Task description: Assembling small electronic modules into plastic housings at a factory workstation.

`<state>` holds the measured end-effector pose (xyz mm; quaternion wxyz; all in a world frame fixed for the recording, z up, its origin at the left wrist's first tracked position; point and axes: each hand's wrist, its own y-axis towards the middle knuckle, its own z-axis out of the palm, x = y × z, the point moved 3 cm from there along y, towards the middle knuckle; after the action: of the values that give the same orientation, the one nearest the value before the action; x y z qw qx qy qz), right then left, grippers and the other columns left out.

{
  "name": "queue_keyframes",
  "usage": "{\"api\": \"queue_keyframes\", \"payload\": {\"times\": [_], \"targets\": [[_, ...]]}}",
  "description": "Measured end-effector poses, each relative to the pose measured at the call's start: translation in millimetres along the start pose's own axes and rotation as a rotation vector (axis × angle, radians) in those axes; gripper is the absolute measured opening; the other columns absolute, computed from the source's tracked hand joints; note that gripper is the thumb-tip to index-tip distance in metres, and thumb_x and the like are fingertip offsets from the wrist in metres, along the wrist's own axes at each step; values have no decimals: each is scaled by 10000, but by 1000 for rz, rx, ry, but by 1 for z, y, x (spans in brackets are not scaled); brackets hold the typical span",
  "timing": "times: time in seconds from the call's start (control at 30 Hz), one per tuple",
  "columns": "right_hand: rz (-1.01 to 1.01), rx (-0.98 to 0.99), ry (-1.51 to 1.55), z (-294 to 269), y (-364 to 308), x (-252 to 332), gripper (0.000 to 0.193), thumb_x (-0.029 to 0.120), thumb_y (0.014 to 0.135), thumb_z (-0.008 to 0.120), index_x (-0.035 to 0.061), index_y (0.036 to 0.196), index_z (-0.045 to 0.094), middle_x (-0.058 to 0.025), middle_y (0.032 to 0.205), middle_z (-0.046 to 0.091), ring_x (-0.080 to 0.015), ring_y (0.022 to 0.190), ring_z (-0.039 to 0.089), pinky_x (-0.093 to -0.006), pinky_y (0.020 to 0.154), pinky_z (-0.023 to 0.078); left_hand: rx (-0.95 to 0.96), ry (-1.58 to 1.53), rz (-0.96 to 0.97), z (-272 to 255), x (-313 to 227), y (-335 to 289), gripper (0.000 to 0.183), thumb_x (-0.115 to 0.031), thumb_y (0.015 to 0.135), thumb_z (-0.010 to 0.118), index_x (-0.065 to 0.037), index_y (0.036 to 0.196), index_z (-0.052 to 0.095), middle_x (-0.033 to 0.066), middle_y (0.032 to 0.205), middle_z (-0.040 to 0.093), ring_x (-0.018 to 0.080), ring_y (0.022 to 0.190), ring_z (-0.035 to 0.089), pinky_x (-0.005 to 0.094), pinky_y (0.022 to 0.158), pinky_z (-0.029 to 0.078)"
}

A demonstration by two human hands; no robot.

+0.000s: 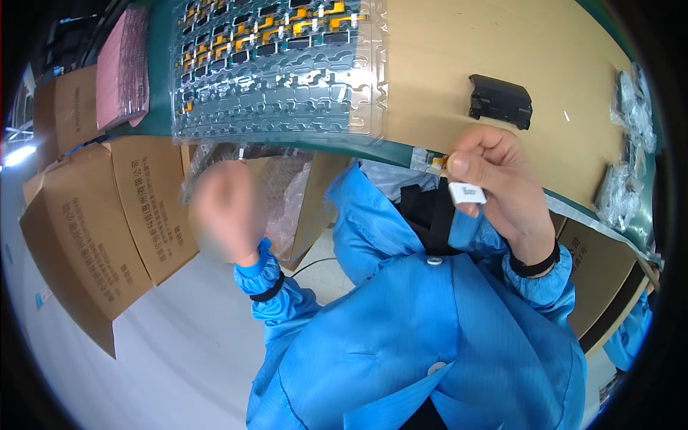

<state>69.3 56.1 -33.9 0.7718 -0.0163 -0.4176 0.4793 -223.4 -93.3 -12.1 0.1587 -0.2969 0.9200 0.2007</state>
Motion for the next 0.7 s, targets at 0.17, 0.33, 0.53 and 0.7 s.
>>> {"api": "queue_keyframes", "payload": {"times": [0.17,0.33,0.53,0.7], "targets": [[-160,-69,-22,-13,-5,11,115,119,902,699,11,873,673,-54,658,649,-79,498,568,-210,414,410,262,291,-328,15,69,-10,143,-121,790,735,3,864,734,144,761,695,242,704,682,341,677,515],[-212,-124,-34,-21,-14,16,99,104,900,697,6,891,683,-59,647,647,-82,492,569,-215,409,411,489,444,-382,21,111,-29,286,-125,800,692,-35,1072,689,161,951,721,303,890,706,394,806,537],[-420,-245,-263,-37,-37,31,68,60,884,701,-4,896,682,-49,722,666,-68,624,607,-200,509,465,184,-318,-29,15,-71,-7,175,-54,831,707,-15,1000,686,23,798,673,98,703,583,259,625,411],[-476,-335,-339,-45,-51,50,62,50,905,672,-10,913,658,-51,801,665,-106,757,660,-230,562,494,428,-495,106,79,-188,0,205,-159,811,763,-21,944,690,106,755,614,202,639,589,319,625,478]]}}
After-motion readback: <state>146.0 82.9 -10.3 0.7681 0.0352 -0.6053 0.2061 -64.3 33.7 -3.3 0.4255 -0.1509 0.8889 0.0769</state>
